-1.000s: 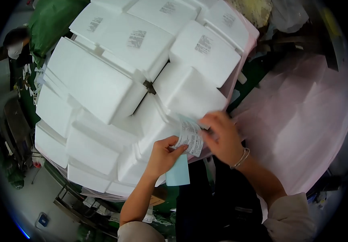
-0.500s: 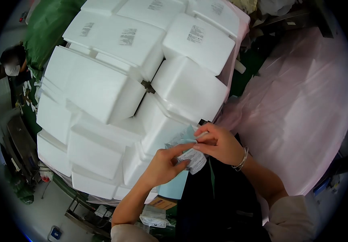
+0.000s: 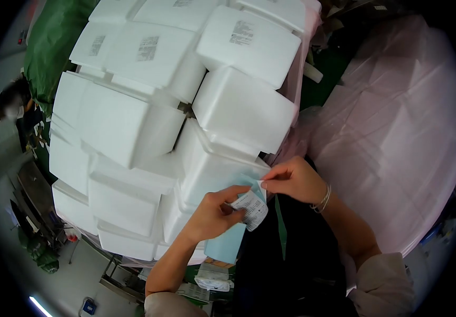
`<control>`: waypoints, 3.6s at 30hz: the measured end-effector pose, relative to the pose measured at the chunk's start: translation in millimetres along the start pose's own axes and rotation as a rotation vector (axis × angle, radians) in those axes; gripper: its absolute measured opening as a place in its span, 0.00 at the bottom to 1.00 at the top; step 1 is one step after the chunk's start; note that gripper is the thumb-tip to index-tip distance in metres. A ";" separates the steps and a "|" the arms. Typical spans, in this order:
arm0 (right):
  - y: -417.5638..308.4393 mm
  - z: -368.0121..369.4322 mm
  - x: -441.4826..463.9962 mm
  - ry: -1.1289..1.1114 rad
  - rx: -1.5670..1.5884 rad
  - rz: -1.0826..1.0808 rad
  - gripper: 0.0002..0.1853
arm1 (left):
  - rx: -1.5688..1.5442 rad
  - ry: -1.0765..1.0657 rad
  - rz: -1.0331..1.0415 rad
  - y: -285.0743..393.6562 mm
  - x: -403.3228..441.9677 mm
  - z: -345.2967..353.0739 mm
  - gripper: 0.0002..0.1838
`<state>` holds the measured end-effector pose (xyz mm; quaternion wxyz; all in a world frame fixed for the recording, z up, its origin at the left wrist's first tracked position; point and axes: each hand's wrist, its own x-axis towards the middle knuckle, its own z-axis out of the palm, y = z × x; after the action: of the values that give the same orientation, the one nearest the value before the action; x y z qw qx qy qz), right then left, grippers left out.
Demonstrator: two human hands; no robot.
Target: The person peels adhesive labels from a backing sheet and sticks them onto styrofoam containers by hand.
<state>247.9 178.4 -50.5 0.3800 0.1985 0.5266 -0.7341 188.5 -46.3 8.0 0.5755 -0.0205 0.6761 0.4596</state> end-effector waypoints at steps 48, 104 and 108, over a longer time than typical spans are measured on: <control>-6.1 30.3 26.0 0.137 0.327 -0.170 0.23 | -0.162 0.199 0.035 -2.2 -4.4 -26.2 0.09; 97.4 71.5 100.8 0.382 -0.817 -0.567 0.32 | 0.233 0.044 -0.035 -242.5 -142.6 70.6 0.16; 88.2 54.5 99.1 0.899 -0.513 -0.462 0.31 | -0.084 -0.022 -0.199 -232.3 -141.7 55.7 0.17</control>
<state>258.8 79.6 -153.9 -0.0159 0.2725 0.8279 -0.4901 407.8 -215.4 -13.2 0.6243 -0.1065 0.6444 0.4285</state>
